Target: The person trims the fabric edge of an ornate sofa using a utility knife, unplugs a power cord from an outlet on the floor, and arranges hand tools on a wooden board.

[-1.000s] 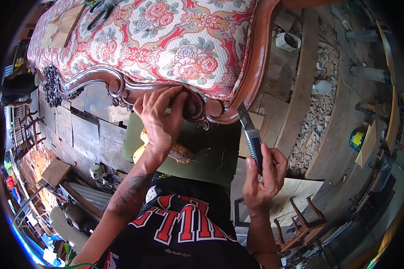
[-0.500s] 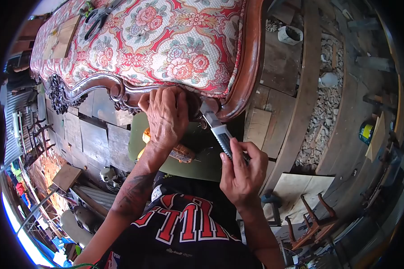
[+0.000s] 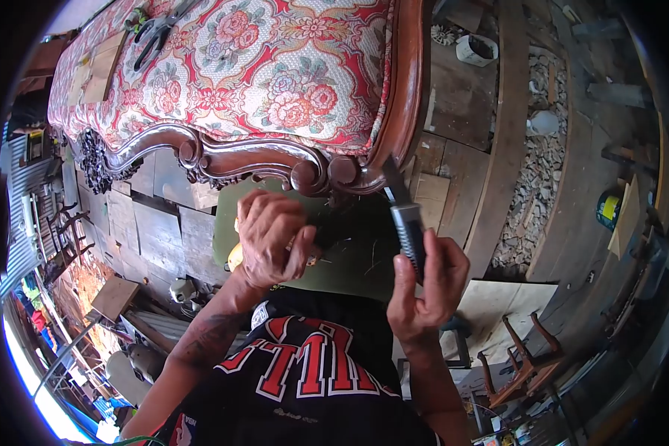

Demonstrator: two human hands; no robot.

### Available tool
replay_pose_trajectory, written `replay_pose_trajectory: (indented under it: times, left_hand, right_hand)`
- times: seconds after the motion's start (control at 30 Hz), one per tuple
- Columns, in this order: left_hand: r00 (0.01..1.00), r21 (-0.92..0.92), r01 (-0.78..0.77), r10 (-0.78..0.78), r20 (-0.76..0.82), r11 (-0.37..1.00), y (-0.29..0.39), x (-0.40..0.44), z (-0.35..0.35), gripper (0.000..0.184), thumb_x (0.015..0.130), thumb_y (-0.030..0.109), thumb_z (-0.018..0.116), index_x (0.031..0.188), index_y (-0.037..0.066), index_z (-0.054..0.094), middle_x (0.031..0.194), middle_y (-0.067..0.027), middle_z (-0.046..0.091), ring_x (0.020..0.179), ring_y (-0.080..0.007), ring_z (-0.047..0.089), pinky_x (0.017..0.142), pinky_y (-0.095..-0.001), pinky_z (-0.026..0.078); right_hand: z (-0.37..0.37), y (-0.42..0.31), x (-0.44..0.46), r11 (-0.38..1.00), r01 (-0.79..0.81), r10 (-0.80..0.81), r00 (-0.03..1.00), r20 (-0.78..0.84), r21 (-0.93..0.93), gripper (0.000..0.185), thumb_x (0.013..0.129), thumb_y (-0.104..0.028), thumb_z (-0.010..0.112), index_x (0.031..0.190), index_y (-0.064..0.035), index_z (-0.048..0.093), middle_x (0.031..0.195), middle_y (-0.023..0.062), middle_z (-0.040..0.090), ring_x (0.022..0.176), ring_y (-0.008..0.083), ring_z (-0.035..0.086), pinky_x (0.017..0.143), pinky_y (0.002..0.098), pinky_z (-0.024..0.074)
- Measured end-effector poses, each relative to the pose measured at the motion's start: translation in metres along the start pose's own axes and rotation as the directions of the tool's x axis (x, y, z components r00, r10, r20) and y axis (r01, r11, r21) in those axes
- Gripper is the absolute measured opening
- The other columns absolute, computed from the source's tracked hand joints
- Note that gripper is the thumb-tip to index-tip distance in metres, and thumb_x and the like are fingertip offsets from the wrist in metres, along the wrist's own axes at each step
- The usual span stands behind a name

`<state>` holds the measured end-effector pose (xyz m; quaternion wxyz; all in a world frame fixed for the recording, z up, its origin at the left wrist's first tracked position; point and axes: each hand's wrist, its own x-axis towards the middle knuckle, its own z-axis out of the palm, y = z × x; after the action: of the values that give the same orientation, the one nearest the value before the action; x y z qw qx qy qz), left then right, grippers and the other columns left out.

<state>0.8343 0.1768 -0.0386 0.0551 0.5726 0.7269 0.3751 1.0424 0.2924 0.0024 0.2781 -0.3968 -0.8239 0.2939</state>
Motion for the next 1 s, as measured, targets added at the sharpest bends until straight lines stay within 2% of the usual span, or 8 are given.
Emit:
replay_pose_trajectory:
  times: [0.17,0.3,0.4,0.53,0.7,0.8,0.93,1.0]
  left_hand:
    - [0.924,0.255,0.325,-0.363,0.119,0.911,0.019,0.019,0.022,0.081,0.098,0.053,0.048,0.15,-0.005,0.027,0.156,-0.0293,0.023,0.148,-0.0431,0.017,0.119,-0.0545,0.014]
    - [0.964,-0.342,-0.085,0.164,0.211,0.936,0.035,-0.013,0.015,0.033,0.09,0.032,0.068,0.11,0.006,0.066,0.11,-0.0122,0.068,0.118,-0.029,0.062,0.109,-0.0491,0.042]
    - [0.961,-0.24,-0.259,0.275,0.037,0.936,0.048,-0.009,0.014,0.032,0.088,0.03,0.07,0.111,0.008,0.065,0.111,-0.0099,0.067,0.114,-0.0259,0.063,0.106,-0.0473,0.045]
    - [0.978,0.034,0.202,-0.203,0.036,0.979,0.041,0.035,0.028,0.072,0.086,0.039,0.07,0.143,0.001,0.045,0.147,-0.0217,0.044,0.143,-0.0402,0.033,0.118,-0.0526,0.022]
    - [0.949,-0.213,-0.306,0.314,0.005,0.928,0.044,0.012,0.045,0.029,0.076,0.025,0.082,0.093,0.005,0.071,0.104,-0.0062,0.068,0.109,-0.0285,0.066,0.1,-0.0434,0.05]
    - [0.947,-0.21,-0.319,0.321,-0.024,0.924,0.052,0.0,0.037,0.03,0.076,0.024,0.082,0.097,0.007,0.069,0.092,-0.0016,0.067,0.088,-0.0214,0.067,0.091,-0.0397,0.054]
    - [0.989,0.08,0.066,-0.054,-0.14,0.995,0.049,0.054,0.042,0.036,0.078,0.016,0.078,0.111,0.006,0.067,0.125,-0.0111,0.062,0.121,-0.0286,0.057,0.104,-0.0448,0.044]
    - [0.987,0.171,-0.056,0.081,-0.139,0.984,0.03,0.05,0.057,0.032,0.08,0.009,0.074,0.111,0.005,0.068,0.127,-0.0119,0.063,0.123,-0.0302,0.058,0.104,-0.045,0.046]
  right_hand:
    - [-0.014,0.001,0.006,0.998,-0.062,0.062,0.996,-0.065,-0.004,0.042,0.093,-0.006,0.063,0.132,0.0051,0.056,0.116,0.0185,0.052,0.1,0.0274,0.056,0.084,0.035,0.0474]
    - [-0.021,-0.002,0.009,0.993,-0.095,0.103,0.988,-0.117,0.07,0.04,0.094,-0.004,0.061,0.132,0.0067,0.056,0.118,0.0184,0.053,0.103,0.0261,0.055,0.084,0.0338,0.0469]
    - [-0.026,0.0,0.006,0.986,-0.138,0.149,0.98,-0.133,0.088,0.039,0.096,-0.006,0.059,0.132,0.0077,0.055,0.12,0.0172,0.054,0.107,0.0244,0.054,0.088,0.0329,0.045]
    - [-0.037,0.004,0.005,0.889,-0.273,0.387,0.877,-0.284,0.368,0.041,0.098,-0.013,0.054,0.134,0.0076,0.052,0.118,0.0131,0.057,0.101,0.0183,0.054,0.088,0.0294,0.0421]
    - [-0.063,0.0,0.018,0.54,-0.236,0.608,0.773,-0.181,0.808,0.036,0.101,-0.024,0.051,0.124,0.0035,0.055,0.098,0.0092,0.061,0.08,0.0145,0.051,0.069,0.027,0.039]
    - [-0.072,0.002,0.018,0.276,-0.183,0.692,0.719,-0.063,0.944,0.032,0.102,-0.029,0.05,0.115,-0.0001,0.057,0.096,0.01,0.062,0.075,0.0166,0.052,0.064,0.0297,0.0406]
    - [-0.067,0.009,0.007,0.146,-0.229,0.699,0.713,0.064,0.962,0.031,0.102,-0.028,0.049,0.117,-0.0021,0.057,0.101,0.0103,0.064,0.069,0.0169,0.053,0.058,0.0296,0.0406]
    - [-0.063,0.005,0.002,0.092,-0.279,0.717,0.685,0.131,0.956,0.032,0.102,-0.028,0.048,0.117,-0.0017,0.056,0.1,0.01,0.064,0.069,0.0165,0.053,0.057,0.0292,0.0403]
